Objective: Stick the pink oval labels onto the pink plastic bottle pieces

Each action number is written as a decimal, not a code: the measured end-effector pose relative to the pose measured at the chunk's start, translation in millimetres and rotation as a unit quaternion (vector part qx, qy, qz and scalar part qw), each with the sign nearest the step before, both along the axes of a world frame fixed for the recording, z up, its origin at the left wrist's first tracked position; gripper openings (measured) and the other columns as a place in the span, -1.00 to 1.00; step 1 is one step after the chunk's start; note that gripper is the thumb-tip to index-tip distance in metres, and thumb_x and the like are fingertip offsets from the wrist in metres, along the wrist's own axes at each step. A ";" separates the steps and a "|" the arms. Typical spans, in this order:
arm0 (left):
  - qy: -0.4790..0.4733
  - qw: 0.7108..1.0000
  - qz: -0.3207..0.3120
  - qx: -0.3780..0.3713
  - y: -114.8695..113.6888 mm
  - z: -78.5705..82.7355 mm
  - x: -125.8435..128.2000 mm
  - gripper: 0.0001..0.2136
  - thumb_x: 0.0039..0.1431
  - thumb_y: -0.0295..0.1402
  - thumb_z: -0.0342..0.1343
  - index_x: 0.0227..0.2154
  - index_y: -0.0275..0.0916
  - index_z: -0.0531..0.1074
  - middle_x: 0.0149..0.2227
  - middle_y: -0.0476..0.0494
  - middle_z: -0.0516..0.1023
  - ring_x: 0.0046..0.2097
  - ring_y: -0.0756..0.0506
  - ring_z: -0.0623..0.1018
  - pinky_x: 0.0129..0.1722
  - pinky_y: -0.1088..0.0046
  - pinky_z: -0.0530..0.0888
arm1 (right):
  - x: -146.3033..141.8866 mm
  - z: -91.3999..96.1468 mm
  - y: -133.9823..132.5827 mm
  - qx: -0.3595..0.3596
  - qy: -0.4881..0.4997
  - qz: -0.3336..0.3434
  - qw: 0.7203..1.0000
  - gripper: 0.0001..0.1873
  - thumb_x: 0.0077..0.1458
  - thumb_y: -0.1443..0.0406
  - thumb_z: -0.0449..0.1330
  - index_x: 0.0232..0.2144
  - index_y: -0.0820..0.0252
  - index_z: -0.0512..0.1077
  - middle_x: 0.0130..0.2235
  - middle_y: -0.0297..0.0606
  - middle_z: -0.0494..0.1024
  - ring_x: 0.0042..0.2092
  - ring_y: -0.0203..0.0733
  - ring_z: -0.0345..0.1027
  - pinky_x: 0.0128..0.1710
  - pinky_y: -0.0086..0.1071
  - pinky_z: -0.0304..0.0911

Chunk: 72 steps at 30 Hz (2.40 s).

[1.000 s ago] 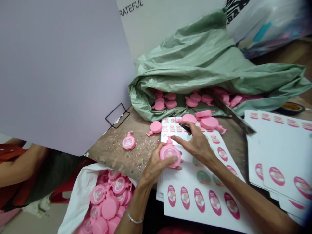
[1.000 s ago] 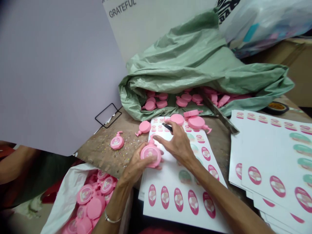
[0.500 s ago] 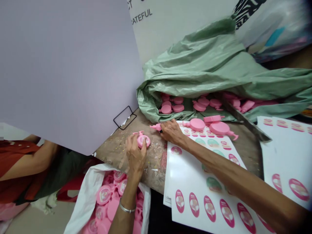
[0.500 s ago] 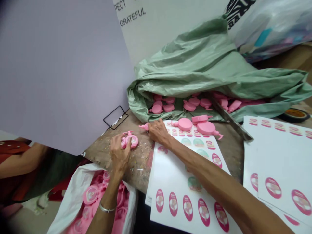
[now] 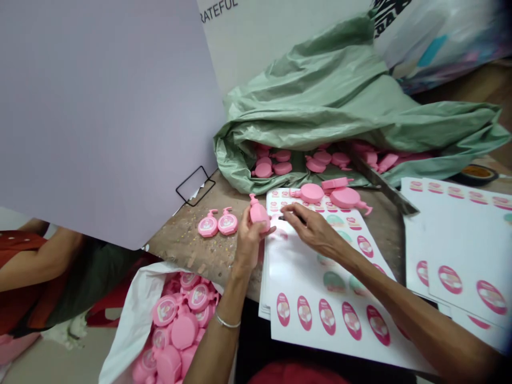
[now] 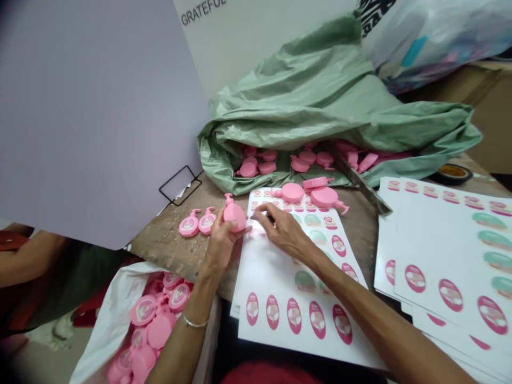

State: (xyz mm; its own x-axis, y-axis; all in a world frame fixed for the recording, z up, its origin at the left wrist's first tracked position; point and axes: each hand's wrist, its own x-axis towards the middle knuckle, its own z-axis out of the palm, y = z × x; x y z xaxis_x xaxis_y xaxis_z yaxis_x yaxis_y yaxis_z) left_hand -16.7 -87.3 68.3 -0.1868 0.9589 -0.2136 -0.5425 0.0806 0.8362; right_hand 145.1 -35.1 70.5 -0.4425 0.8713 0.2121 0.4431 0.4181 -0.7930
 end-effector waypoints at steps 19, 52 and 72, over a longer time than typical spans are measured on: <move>0.022 0.994 -0.101 0.015 65.0 -45.3 9.6 -0.64 -0.01 -0.20 0.28 -0.24 -0.35 0.40 -0.34 -0.23 0.60 -0.31 -0.12 0.61 -0.25 0.36 0.53 | 18.3 -57.3 -3.7 0.180 -0.196 -0.058 0.962 -0.80 0.17 0.26 0.04 -0.43 0.19 0.41 -0.46 -0.22 0.49 -0.35 -0.15 0.28 -0.27 -0.30 0.03; 0.009 0.994 -0.104 0.016 66.1 -45.7 8.5 -0.67 0.02 -0.25 0.27 -0.25 -0.39 0.40 -0.35 -0.25 0.60 -0.30 -0.15 0.62 -0.18 0.26 0.55 | 18.1 -61.7 0.3 0.241 -0.216 -0.055 0.945 -0.78 0.22 0.27 0.03 -0.38 0.22 0.42 -0.43 -0.22 0.48 -0.32 -0.15 0.22 -0.25 -0.27 -0.08; 0.014 0.994 -0.110 0.010 66.2 -45.2 8.5 -0.68 0.03 -0.24 0.27 -0.25 -0.38 0.42 -0.34 -0.26 0.60 -0.27 -0.15 0.62 -0.18 0.28 0.55 | 12.9 -57.4 -2.2 0.264 -0.131 -0.052 0.954 -0.79 0.10 0.18 0.21 -0.45 0.20 0.38 -0.46 -0.27 0.50 -0.39 -0.20 0.24 -0.25 -0.26 0.01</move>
